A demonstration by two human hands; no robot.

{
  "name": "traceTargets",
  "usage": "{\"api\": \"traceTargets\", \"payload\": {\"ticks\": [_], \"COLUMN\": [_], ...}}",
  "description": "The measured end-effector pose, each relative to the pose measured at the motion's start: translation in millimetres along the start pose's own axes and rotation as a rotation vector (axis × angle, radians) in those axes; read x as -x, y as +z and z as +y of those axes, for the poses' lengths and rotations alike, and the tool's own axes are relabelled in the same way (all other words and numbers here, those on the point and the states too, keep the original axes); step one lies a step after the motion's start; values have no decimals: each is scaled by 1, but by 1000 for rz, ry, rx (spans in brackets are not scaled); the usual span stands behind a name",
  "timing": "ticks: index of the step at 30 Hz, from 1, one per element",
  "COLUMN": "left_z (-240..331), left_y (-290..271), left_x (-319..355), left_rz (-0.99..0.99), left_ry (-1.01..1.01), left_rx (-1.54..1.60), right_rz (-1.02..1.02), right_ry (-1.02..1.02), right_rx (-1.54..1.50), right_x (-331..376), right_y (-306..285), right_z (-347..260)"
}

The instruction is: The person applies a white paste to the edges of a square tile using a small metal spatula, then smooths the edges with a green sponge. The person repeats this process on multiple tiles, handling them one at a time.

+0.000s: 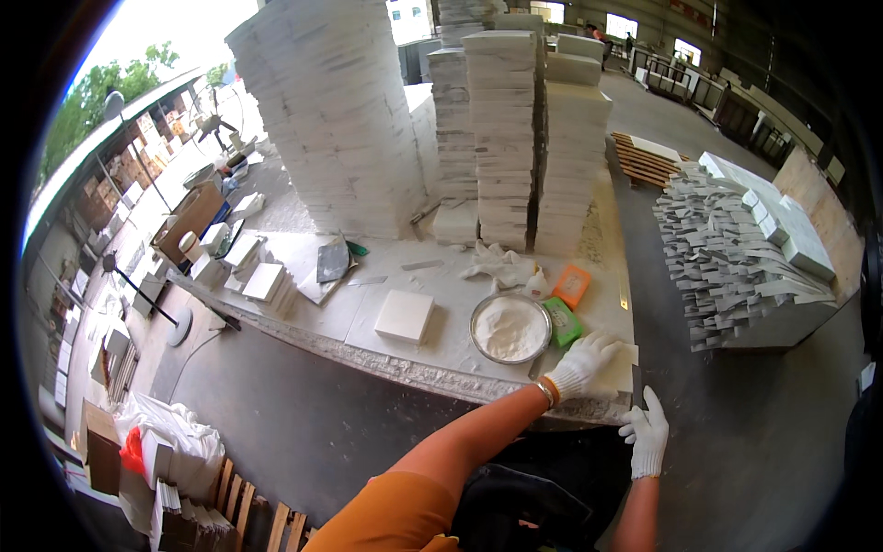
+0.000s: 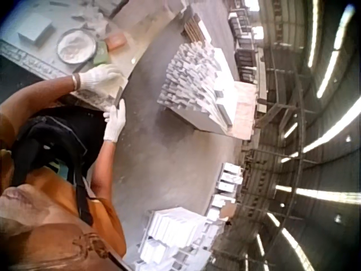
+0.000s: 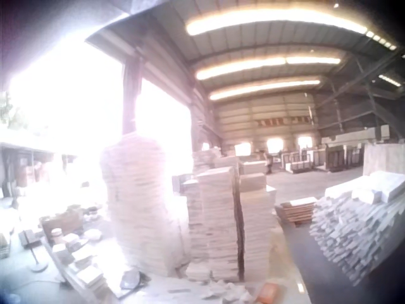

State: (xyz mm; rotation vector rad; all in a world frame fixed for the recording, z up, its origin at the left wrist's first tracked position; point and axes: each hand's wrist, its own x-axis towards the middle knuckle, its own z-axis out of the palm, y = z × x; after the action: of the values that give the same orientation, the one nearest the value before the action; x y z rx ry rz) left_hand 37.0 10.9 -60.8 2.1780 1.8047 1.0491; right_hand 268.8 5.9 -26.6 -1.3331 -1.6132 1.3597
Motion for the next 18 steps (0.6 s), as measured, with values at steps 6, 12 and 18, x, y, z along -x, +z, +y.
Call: {"api": "traceTargets", "payload": {"ticks": [6,12,18], "left_z": [47,82,62], "left_y": [-7,-48,-38], "left_x": [42,55,73], "left_rz": [200,-97,-113], "left_ry": [-230,-515,-466], "left_rx": [214,659,690], "right_rz": [-38,-77,-191], "right_ry": [-65,-230,-167], "right_rx": [24,167,180], "right_x": [11,21,39], "right_y": [14,45,55], "right_z": [-8,-26,-36]}}
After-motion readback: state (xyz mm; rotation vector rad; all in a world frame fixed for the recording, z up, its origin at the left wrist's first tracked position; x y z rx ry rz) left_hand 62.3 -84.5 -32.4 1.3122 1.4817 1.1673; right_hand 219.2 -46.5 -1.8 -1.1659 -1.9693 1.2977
